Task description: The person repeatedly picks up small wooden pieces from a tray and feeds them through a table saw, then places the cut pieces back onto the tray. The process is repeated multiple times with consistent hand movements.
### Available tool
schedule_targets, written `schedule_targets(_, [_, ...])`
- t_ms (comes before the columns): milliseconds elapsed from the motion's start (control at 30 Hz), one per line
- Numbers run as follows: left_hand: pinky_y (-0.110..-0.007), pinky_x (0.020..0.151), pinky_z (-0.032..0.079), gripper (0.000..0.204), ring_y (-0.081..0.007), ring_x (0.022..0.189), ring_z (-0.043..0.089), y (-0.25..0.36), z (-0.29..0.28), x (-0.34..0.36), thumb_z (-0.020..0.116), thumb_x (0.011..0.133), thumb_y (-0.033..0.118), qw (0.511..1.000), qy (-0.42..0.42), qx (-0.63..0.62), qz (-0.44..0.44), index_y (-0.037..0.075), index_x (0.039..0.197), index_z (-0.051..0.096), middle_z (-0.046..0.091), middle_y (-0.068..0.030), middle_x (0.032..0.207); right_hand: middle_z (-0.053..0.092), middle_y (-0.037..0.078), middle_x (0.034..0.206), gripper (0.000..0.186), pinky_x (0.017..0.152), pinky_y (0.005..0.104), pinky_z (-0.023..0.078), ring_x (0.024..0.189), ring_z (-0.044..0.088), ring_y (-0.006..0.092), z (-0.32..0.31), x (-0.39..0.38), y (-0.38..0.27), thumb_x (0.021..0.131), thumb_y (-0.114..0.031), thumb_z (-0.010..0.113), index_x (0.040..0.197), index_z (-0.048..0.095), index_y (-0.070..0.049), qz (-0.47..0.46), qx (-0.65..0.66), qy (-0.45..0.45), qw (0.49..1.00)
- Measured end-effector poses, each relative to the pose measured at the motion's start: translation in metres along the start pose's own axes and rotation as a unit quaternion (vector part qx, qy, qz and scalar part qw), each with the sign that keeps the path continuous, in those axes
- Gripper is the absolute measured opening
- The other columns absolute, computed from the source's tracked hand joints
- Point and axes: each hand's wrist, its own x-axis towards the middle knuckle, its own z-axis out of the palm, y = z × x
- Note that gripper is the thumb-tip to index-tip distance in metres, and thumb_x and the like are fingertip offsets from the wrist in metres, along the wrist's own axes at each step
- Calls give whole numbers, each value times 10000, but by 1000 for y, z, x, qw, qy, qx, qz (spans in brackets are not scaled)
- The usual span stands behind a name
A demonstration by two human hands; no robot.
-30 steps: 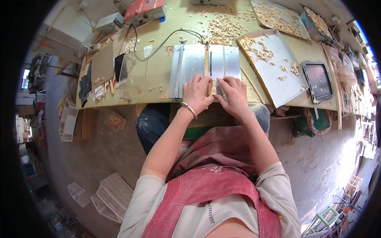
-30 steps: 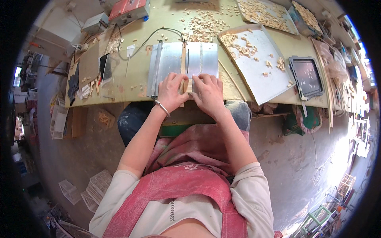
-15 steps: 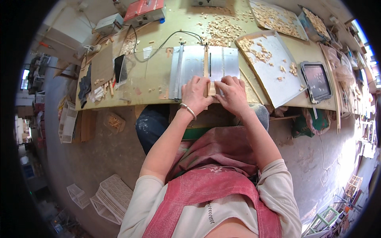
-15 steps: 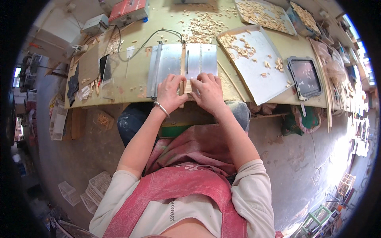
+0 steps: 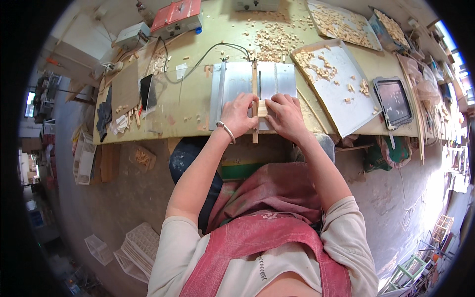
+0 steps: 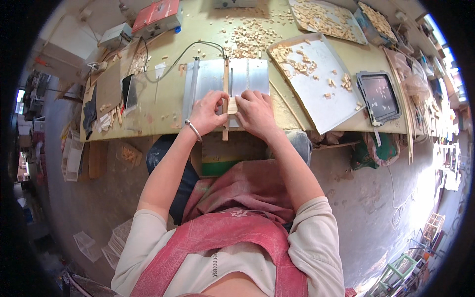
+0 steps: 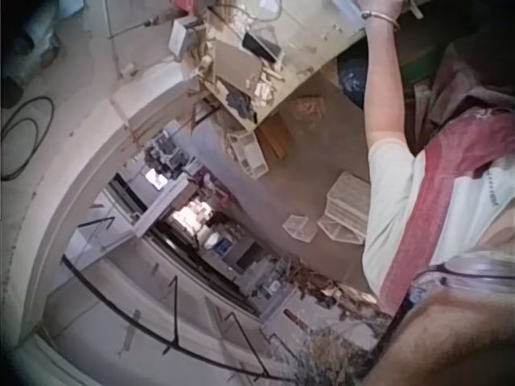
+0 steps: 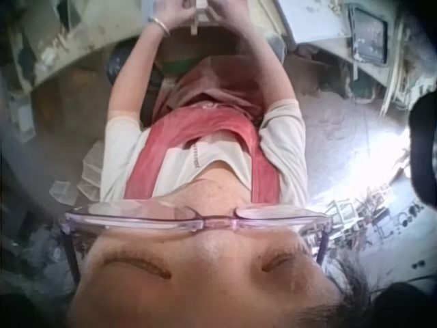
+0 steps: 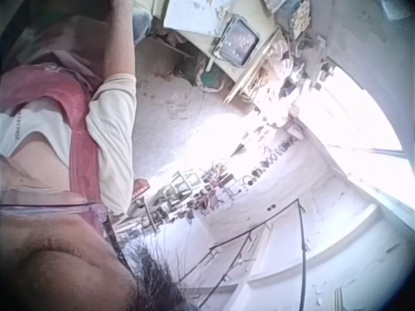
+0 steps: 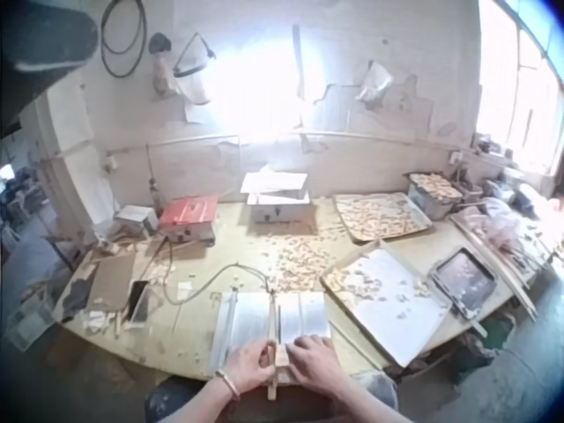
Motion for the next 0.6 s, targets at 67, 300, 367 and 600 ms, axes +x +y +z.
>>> schedule_targets(67, [-380, 753, 581, 420, -226, 788, 656, -1, 1, 4, 797, 767, 162, 1000, 0, 12, 2, 122, 1167, 672, 648, -66, 956, 646, 87, 1176, 373, 1033, 484, 431, 1153, 601, 318, 1, 3, 2, 893, -201, 769, 1245, 702, -97, 1, -3, 0, 1000])
schedule_targets(300, [-391, 741, 585, 413, -244, 760, 652, -7, 3, 19, 802, 753, 176, 999, 22, -23, 2, 114, 1146, 690, 646, -78, 916, 642, 92, 1177, 383, 1025, 479, 435, 1151, 604, 316, 4, 15, 8, 892, -202, 776, 1251, 694, -96, 3, -15, 3, 1000])
schedule_targets(367, [-387, 744, 585, 419, -247, 759, 650, -7, 3, 22, 803, 752, 177, 999, 28, -33, -4, 108, 1150, 693, 647, -79, 912, 641, 94, 1176, 379, 1027, 478, 434, 1152, 603, 316, 4, 19, 11, 892, -201, 776, 1247, 694, -97, 5, -16, 2, 1000])
schedule_targets(600, [-382, 740, 579, 446, -238, 757, 637, -13, 2, 35, 803, 739, 183, 999, 28, -42, -10, 97, 1163, 694, 637, -81, 906, 639, 98, 1173, 358, 1039, 476, 429, 1162, 596, 319, 5, 30, 17, 892, -194, 771, 1227, 693, -98, 7, -9, 9, 1000])
